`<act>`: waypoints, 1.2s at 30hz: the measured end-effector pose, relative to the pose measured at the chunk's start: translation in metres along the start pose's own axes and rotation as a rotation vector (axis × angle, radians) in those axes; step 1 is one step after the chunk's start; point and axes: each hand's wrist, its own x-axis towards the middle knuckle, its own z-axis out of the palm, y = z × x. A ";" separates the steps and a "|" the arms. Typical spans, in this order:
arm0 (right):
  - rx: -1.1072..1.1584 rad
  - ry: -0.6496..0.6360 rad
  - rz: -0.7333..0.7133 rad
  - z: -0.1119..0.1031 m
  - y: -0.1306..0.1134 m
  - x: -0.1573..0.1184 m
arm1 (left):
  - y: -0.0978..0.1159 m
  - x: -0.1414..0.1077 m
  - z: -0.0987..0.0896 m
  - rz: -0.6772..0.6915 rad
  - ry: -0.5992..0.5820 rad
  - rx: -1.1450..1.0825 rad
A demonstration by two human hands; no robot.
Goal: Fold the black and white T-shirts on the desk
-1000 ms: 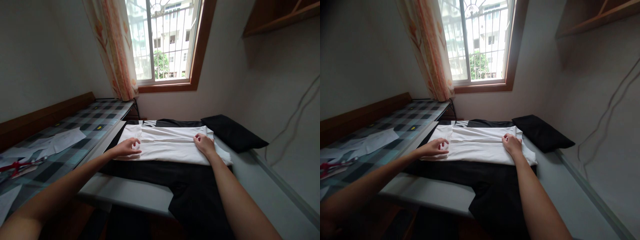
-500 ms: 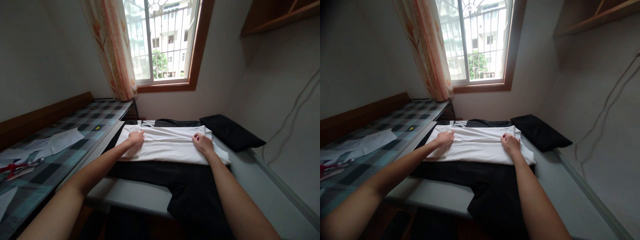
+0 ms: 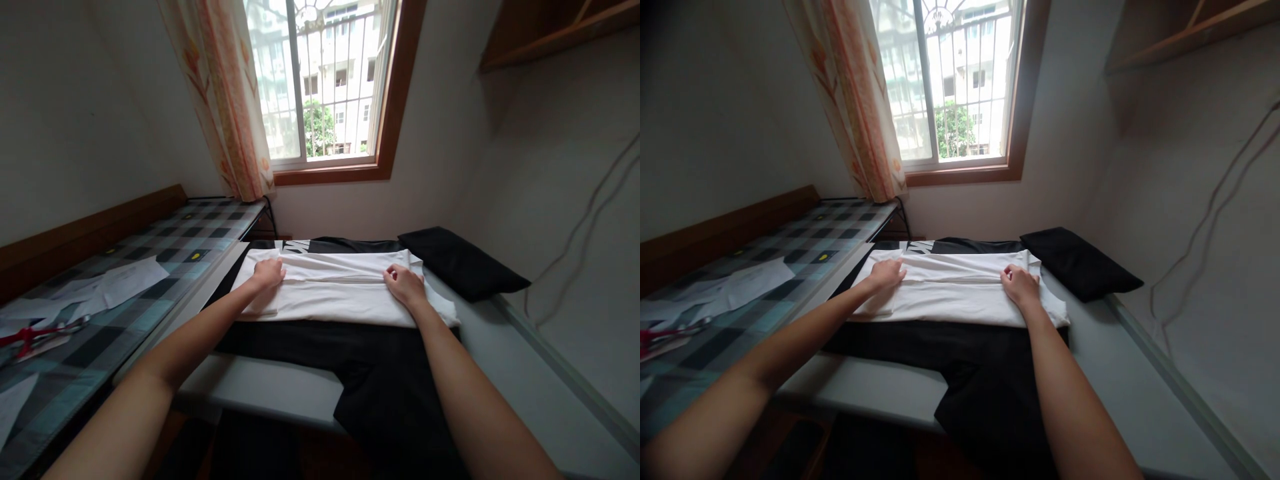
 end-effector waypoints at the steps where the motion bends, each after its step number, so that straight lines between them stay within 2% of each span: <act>1: 0.001 0.001 -0.001 0.000 0.000 0.000 | 0.000 0.001 0.000 -0.003 0.000 -0.002; 13: -0.004 0.012 -0.010 0.001 0.001 0.001 | -0.002 -0.004 -0.009 0.142 0.040 -0.003; 16: -0.010 0.002 -0.005 0.001 0.001 0.001 | 0.003 -0.007 -0.013 0.174 0.051 -0.008; 21: -0.011 0.012 -0.008 0.001 0.001 0.000 | 0.015 -0.013 -0.013 0.258 -0.003 -0.020; 30: -0.001 0.011 -0.014 0.003 0.003 0.002 | 0.023 -0.015 -0.011 0.190 0.072 -0.092; 36: 0.006 0.014 -0.014 0.003 0.003 0.001 | 0.028 -0.037 -0.011 0.090 0.037 -0.069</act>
